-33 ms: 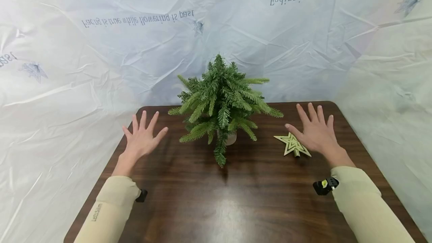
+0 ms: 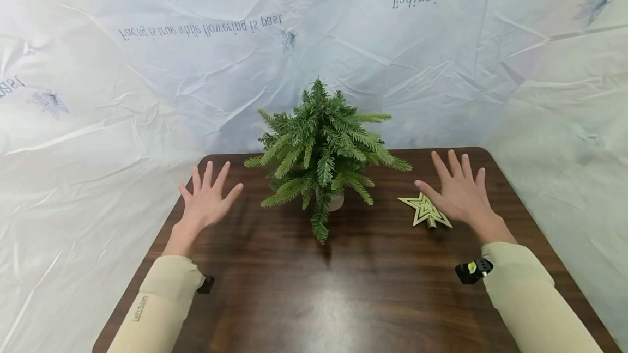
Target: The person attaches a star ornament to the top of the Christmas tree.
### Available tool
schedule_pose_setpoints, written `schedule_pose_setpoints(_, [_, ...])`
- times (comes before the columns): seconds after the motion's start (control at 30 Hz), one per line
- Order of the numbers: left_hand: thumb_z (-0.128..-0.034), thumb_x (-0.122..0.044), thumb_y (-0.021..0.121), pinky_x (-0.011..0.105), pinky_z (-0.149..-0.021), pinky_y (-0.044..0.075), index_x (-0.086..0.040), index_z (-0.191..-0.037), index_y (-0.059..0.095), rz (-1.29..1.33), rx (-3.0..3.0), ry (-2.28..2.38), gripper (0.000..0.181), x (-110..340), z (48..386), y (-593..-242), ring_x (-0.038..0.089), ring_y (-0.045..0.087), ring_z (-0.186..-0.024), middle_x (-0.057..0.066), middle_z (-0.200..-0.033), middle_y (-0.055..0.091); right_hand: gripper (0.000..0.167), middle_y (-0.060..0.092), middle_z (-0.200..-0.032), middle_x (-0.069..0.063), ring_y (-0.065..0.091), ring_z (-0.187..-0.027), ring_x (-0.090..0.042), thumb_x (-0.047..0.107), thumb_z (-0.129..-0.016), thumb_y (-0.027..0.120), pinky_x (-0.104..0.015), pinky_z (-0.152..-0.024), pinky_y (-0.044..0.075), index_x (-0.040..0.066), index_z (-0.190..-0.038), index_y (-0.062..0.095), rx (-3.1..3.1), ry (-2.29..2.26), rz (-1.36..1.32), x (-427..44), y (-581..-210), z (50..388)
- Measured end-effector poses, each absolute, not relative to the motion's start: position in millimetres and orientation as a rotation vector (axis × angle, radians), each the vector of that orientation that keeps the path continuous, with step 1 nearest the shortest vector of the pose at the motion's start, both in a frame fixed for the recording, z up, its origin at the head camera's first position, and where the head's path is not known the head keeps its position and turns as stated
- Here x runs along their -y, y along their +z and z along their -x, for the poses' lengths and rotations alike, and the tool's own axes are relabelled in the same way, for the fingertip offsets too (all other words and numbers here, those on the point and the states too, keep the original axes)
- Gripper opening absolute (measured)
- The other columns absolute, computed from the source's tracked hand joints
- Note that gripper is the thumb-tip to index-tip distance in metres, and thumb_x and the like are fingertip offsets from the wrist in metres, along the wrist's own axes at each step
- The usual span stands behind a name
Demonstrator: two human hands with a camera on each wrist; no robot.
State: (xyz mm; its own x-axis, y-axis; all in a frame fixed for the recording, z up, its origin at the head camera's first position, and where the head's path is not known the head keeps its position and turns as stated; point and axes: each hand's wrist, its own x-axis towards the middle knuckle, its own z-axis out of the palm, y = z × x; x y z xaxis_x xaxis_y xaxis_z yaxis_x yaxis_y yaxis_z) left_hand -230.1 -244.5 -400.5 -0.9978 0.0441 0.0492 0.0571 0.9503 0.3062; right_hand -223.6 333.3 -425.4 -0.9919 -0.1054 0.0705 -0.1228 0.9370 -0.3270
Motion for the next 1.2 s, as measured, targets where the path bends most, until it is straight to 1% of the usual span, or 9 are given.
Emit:
schedule_pose_setpoints(0.2, [-0.1079,-0.068,0.034,0.081,-0.12,-0.002,-0.021,-0.172,0.02,0.108,2.906,-0.736,0.08,233.9,234.2,-376.0,0.049,0.004,-0.163,0.021,-0.177,0.015,0.09,0.013,-0.168,-0.041,0.014,-0.15,-0.067,0.059,-0.109,0.045,-0.085,-0.111,0.015,0.004,-0.17,0.008,3.01,0.63,-0.154,-343.4,-435.4,223.7])
schedule_pose_setpoints(0.33, [-0.1089,-0.053,0.049,0.068,-0.125,0.022,-0.016,-0.165,0.041,0.216,2.7,-0.978,0.067,204.1,232.6,-340.9,0.043,0.033,-0.156,0.019,-0.167,0.041,0.082,0.036,-0.152,-0.048,0.043,-0.132,-0.067,0.052,-0.111,0.046,-0.078,-0.096,0.04,-0.011,-0.162,0.028,3.056,0.738,-0.099,-356.2,-446.6,217.0])
schedule_pose_setpoints(0.5, [-0.1047,-0.039,0.063,0.053,-0.12,0.039,-0.012,-0.15,0.061,0.376,2.453,-1.101,0.053,151.3,230.7,-297.5,0.035,0.054,-0.142,0.016,-0.151,0.06,0.071,0.06,-0.131,-0.044,0.061,-0.111,-0.06,0.043,-0.111,0.05,-0.064,-0.082,0.052,-0.018,-0.147,0.047,3.096,0.819,-0.013,-367.8,-460.9,208.8])
schedule_pose_setpoints(0.8, [-0.1058,-0.047,0.063,0.053,-0.124,0.035,-0.024,-0.156,0.055,0.389,2.676,-0.954,0.056,88.1,250.0,-281.6,0.031,0.049,-0.149,0.008,-0.159,0.055,0.059,0.075,-0.092,-0.021,0.068,-0.07,-0.019,0.032,-0.107,0.061,-0.039,-0.062,0.054,-0.018,-0.138,0.056,3.2,0.917,0.008,-361.1,-483.5,203.0])
schedule_pose_setpoints(0.9, [-0.1053,-0.046,0.064,0.04,-0.098,0.055,-0.026,-0.156,0.056,0.357,2.68,-1.02,0.055,80.2,255.0,-289.5,0.024,0.072,-0.097,0.012,-0.135,0.072,0.058,0.073,-0.105,-0.03,0.069,-0.07,-0.016,0.028,-0.104,0.064,-0.035,-0.062,0.054,-0.018,-0.139,0.055,3.195,0.957,0.03,-358.3,-487.9,201.5])
schedule_pose_setpoints(0.97, [-0.1051,-0.045,0.065,0.032,-0.067,0.053,-0.026,-0.154,0.058,0.338,2.661,-1.069,0.053,77.4,256.1,-294.4,0.016,0.056,-0.056,0.011,-0.094,0.076,0.056,0.071,-0.111,-0.034,0.069,-0.07,-0.016,0.024,-0.103,0.066,-0.035,-0.062,0.055,-0.019,-0.137,0.057,3.177,0.953,0.032,-357.9,-489.9,201.1])
schedule_pose_setpoints(1.03, [-0.1049,-0.043,0.067,0.027,-0.048,0.034,-0.027,-0.152,0.06,0.326,2.633,-1.11,0.05,75.8,256.0,-298.1,0.012,0.024,-0.04,0.007,-0.062,0.059,0.053,0.071,-0.106,-0.032,0.068,-0.069,-0.016,0.019,-0.101,0.068,-0.035,-0.061,0.053,-0.019,-0.135,0.058,3.157,0.943,0.03,-358.1,-491.3,200.9])
schedule_pose_setpoints(1.07, [-0.105,-0.042,0.067,0.027,-0.043,0.027,-0.027,-0.151,0.061,0.323,2.623,-1.119,0.049,75.2,256.0,-299.4,0.009,0.02,-0.039,0.005,-0.054,0.047,0.051,0.072,-0.103,-0.03,0.067,-0.068,-0.016,0.017,-0.1,0.068,-0.035,-0.061,0.052,-0.02,-0.134,0.059,3.147,0.94,0.03,-358.5,-492.1,201.0])
schedule_pose_setpoints(1.2, [-0.1043,-0.04,0.068,0.023,-0.043,0.023,-0.024,-0.147,0.065,0.327,2.575,-1.164,0.046,72.6,257.0,-302.4,0.006,0.017,-0.039,0.014,-0.064,0.061,0.046,0.074,-0.09,-0.02,0.065,-0.065,-0.015,0.012,-0.099,0.065,-0.034,-0.059,0.05,-0.019,-0.132,0.06,3.117,0.947,0.062,-359.4,-493.8,199.3])
